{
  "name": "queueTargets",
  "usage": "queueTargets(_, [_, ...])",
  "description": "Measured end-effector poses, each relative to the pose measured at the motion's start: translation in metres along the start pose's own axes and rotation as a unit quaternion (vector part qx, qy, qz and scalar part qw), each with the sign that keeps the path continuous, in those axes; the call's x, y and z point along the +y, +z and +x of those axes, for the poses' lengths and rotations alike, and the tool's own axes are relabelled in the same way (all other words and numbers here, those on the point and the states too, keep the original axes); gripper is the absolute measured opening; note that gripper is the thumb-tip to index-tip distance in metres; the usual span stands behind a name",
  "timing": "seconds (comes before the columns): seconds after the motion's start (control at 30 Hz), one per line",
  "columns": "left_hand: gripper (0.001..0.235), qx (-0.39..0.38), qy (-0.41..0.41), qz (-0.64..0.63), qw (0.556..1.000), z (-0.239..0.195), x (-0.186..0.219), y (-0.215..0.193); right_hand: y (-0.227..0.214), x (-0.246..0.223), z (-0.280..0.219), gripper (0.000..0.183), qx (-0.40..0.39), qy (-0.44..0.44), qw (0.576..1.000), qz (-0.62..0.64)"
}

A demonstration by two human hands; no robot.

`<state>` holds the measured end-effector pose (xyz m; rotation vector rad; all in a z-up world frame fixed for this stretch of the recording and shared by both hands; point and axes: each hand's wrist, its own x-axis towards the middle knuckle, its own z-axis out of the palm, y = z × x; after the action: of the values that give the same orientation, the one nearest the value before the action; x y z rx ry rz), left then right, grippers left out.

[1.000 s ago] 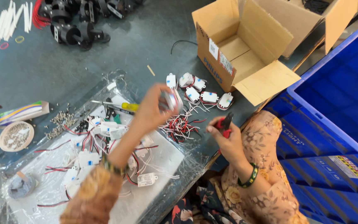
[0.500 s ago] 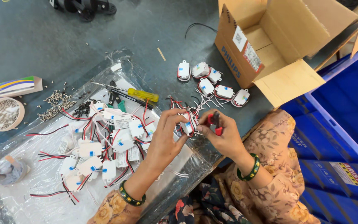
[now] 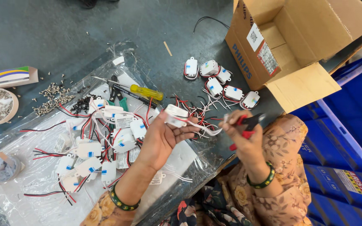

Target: The person sits at a workbench and repeatedly picks up small white electronic modules, uses red-handled pliers to cut the attached wires, and places the trimmed modules aside. The process is repeated for multiple units throughout the clip.

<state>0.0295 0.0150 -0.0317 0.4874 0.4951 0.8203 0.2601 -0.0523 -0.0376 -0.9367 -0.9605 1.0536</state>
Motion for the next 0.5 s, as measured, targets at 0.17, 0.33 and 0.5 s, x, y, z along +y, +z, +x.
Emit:
queueTargets(0.17, [0.048,-0.078,0.019,0.032,0.996,-0.0049,0.0032,-0.0010,-0.0081,-0.0049,0.0026,0.023,0.076,-0.025,0.997,-0.001])
queueTargets(0.33, [0.040,-0.088,-0.006,0.019,0.996,-0.0064,0.0002,-0.0049,-0.0089,-0.0080,0.0043,0.022,0.086,-0.065,0.994,0.021])
queueTargets(0.5, [0.038,-0.013,-0.014,0.185,0.983,-0.0056,-0.0023,0.0009,-0.0080,-0.0094,0.0027,0.022,0.089,-0.088,0.992,-0.001])
